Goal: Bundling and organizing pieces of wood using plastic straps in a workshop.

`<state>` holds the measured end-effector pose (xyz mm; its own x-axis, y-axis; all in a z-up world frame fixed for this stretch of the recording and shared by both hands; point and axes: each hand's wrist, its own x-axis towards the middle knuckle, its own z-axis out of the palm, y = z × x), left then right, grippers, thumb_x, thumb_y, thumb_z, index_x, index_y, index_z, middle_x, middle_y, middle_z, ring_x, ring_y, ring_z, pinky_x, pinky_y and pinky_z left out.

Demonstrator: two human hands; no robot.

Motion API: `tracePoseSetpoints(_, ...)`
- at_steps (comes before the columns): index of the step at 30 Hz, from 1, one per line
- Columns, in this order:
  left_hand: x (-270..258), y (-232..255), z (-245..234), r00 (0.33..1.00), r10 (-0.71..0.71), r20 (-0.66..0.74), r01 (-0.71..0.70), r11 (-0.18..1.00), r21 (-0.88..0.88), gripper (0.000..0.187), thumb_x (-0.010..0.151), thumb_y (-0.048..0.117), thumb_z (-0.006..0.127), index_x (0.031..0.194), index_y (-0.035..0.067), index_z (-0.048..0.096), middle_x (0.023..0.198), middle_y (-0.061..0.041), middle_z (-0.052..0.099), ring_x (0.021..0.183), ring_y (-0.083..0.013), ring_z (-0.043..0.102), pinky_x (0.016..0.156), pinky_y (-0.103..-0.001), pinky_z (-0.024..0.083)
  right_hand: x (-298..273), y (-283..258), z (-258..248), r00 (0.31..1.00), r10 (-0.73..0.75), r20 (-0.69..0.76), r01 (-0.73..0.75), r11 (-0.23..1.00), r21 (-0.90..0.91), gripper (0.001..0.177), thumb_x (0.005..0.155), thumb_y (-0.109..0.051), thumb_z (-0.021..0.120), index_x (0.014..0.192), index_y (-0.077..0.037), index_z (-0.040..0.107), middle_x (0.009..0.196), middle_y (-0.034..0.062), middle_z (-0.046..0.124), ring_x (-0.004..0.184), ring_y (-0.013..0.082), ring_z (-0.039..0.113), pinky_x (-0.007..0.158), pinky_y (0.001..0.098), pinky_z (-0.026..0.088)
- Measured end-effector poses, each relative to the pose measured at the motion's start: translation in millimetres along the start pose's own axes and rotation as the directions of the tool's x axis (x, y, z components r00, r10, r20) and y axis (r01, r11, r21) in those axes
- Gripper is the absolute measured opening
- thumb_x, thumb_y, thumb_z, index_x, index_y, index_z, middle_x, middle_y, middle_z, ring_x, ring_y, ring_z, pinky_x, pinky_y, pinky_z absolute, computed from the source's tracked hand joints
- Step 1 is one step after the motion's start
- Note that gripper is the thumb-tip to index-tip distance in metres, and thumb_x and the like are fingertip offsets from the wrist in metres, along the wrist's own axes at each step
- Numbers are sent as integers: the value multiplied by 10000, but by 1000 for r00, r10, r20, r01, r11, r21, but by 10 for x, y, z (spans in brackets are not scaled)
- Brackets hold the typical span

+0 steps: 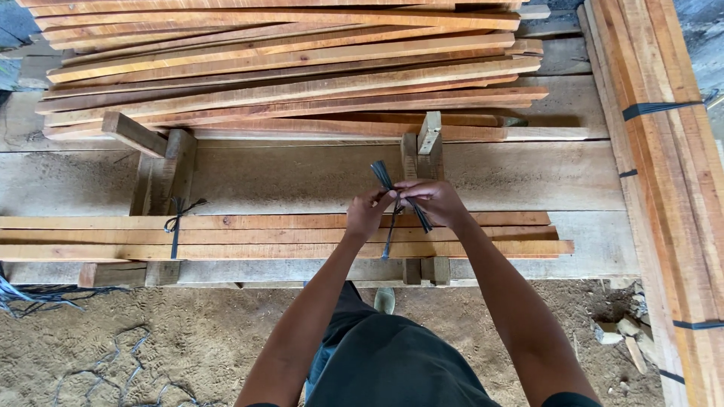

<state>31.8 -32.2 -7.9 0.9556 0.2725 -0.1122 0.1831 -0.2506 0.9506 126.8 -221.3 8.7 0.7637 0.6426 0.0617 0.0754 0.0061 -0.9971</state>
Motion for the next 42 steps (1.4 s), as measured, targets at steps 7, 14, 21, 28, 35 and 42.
tracePoseSetpoints(7, -12, -15, -50, 990, -138, -32, 127, 964, -234, 330, 977, 441, 741, 973, 113, 775, 879, -45, 758, 907, -163, 657, 867, -381, 503, 175, -161, -89, 980, -50, 193, 107, 949, -297, 132, 844, -107, 860, 974, -103, 839, 1044, 116, 802, 1002, 335, 755, 817, 445, 627)
tracePoseSetpoints(14, -258, 222, -287, 969, 217, -117, -181, 948, 261, 235, 996, 289, 703, 873, 89, 693, 818, -110, 760, 837, -296, 741, 764, -427, 572, 258, 16, 119, 978, 202, 46, -190, 962, -194, 221, 950, -150, 768, 956, 49, 670, 795, 178, 660, 770, 273, 704, 651, 443, 592)
tracePoseSetpoints(21, -303, -166, -399, 927, 374, -42, -295, 791, 536, 293, 1024, 417, 650, 924, 142, 656, 817, -47, 714, 890, -295, 705, 865, -455, 534, 272, 370, 91, 943, 330, -48, -333, 919, -211, 305, 1049, -336, 663, 1159, -52, 644, 951, 155, 773, 840, 259, 771, 703, 400, 607)
tracePoseSetpoints(28, -217, -14, -229, 937, 311, -159, -265, 929, 257, 195, 997, 278, 710, 904, 122, 639, 760, -59, 761, 805, -317, 724, 634, -397, 582, 219, 115, 205, 937, 337, 95, -346, 933, 99, 321, 926, -104, 801, 1159, 75, 671, 1006, 217, 712, 894, 275, 723, 758, 407, 646)
tracePoseSetpoints(35, -213, 144, -160, 990, 135, -30, -131, 985, 108, 299, 1084, 353, 601, 1038, 64, 659, 957, -156, 761, 980, -377, 730, 742, -491, 606, 223, 175, 186, 915, 398, -62, -400, 915, -41, 188, 883, -123, 819, 969, 23, 739, 777, 145, 753, 663, 180, 738, 570, 282, 587)
tracePoseSetpoints(42, -479, 194, -343, 961, 258, 97, -276, 912, 305, 289, 1029, 320, 671, 962, 42, 633, 804, -165, 674, 846, -404, 709, 675, -488, 620, 249, 391, -19, 943, 296, -155, -334, 831, -445, 460, 868, -384, 864, 664, -43, 631, 543, 96, 622, 524, 252, 624, 562, 378, 472)
